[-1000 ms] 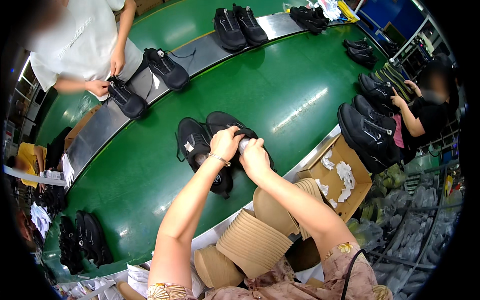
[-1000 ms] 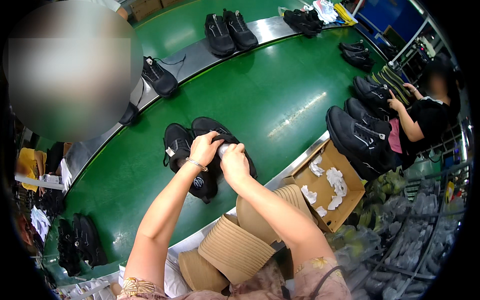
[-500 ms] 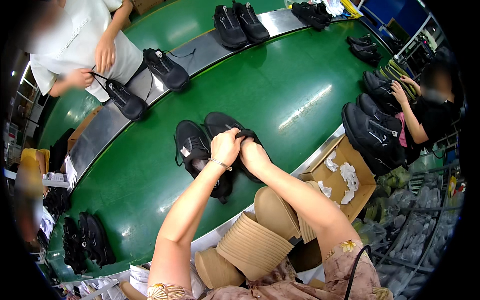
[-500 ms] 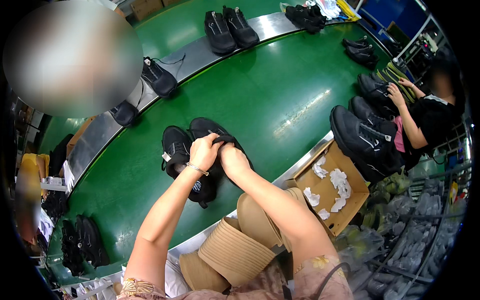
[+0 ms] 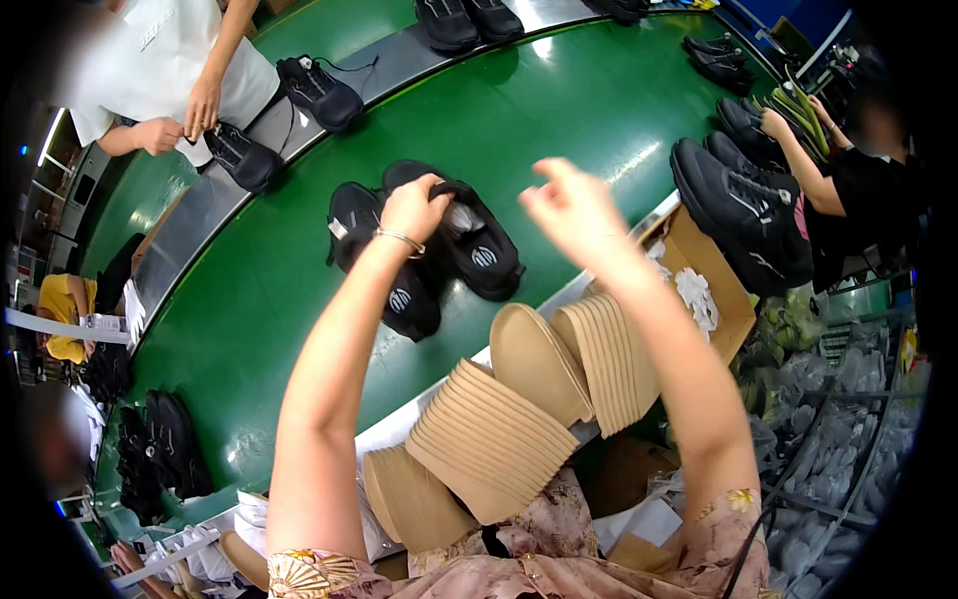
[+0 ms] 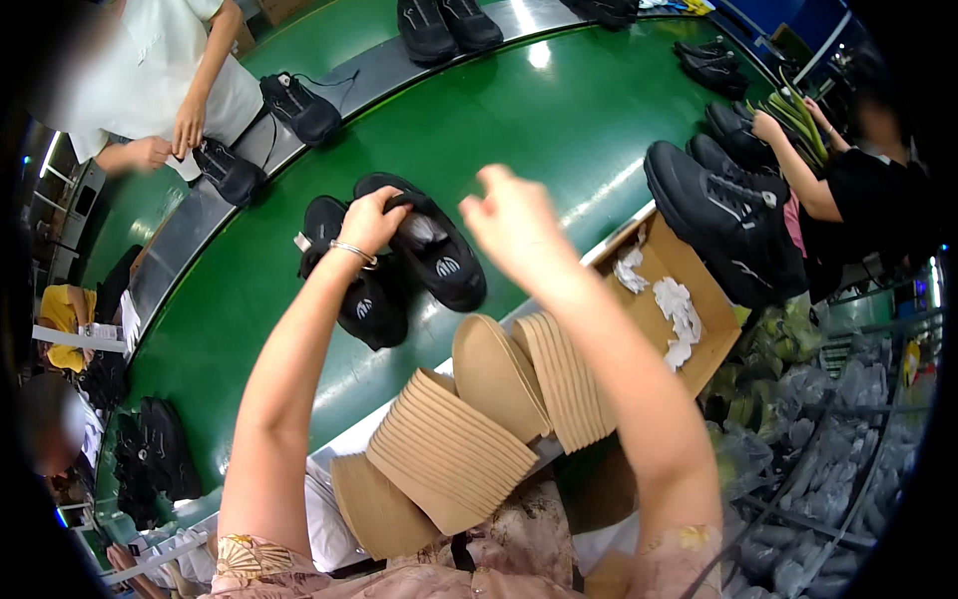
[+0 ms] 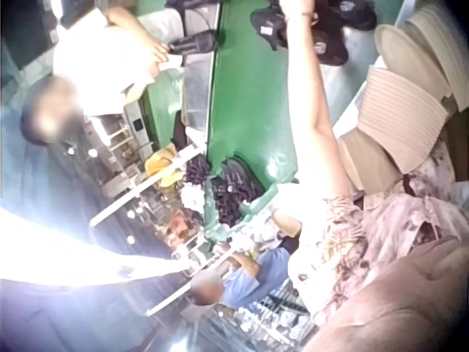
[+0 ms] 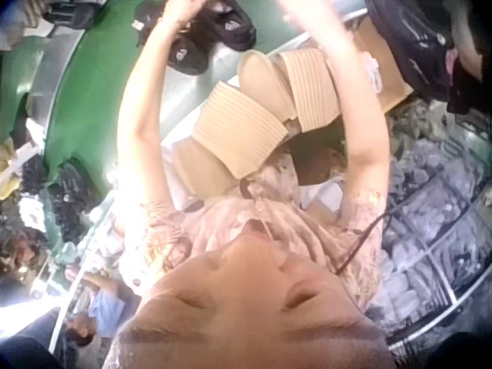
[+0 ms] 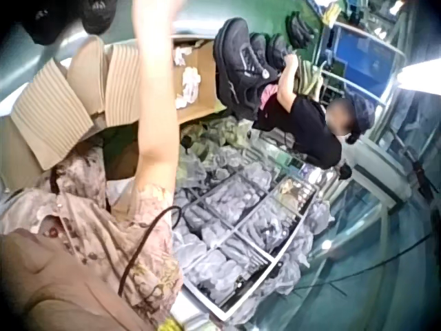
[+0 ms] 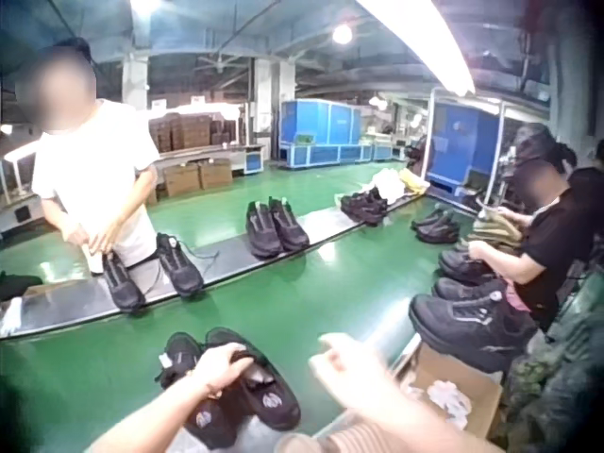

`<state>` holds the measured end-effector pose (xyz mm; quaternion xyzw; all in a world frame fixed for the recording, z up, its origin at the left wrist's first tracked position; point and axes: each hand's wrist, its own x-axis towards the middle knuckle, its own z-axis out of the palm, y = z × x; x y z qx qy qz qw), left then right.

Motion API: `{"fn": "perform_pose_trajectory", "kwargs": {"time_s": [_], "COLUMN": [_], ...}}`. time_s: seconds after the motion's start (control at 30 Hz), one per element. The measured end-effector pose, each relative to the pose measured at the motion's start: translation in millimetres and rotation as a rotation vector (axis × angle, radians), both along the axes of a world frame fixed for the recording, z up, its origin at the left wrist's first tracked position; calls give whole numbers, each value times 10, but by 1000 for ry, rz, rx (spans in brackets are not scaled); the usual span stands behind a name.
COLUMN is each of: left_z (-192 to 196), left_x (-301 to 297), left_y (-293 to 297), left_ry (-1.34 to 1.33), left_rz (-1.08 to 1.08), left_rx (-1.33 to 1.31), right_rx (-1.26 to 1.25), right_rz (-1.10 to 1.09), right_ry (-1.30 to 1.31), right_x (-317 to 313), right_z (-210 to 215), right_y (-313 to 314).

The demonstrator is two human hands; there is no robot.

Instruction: The person wraps cardboard shoe lasts in white paper and inserts them into black sneakers, then organizes and stacks more cardboard components.

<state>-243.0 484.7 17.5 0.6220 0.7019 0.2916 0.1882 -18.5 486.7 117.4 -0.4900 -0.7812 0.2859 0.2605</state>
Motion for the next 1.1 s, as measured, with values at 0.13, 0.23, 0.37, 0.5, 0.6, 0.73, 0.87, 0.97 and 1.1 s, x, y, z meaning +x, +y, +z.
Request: {"fn": "perform_pose_trajectory", "kwargs": {"time_s": [0.13, 0.23, 0.37, 0.5, 0.6, 0.73, 0.87, 0.97, 1.1], "left_z": [509, 787, 1181, 1492, 1826, 1539, 892, 389, 291], "left_x": [128, 102, 575, 863, 1068, 1243, 1368, 1560, 1812], "left_y": [-321, -725, -1286, -2064, -2768, -3701, -4105, -4323, -4480], "left_ry": [275, 359, 255, 242, -22, -333, -530, -538, -70], "left_rz": [-120, -31, -61, -89, -50, -74, 65, 147, 98], "left_rx": [-3, 330, 543, 627, 667, 734, 428, 419, 529], "right_rx": [95, 63, 30, -124, -222, -135, 186, 267, 404], "right_rz": [-155, -160, -205, -147, -164, -2, -86, -71, -9], "right_ry": [401, 467, 458, 442, 372, 240, 273, 304, 259], "right_x": [969, 1188, 1487, 1576, 1661, 1736, 1714, 1365, 1084], "right_z": [370, 266, -230, -797, -1125, -1370, -1294, -897, -854], "right_y": [-543, -1215, -2052, -2939, -3501, -3967, -3823, -3732, -3386]}}
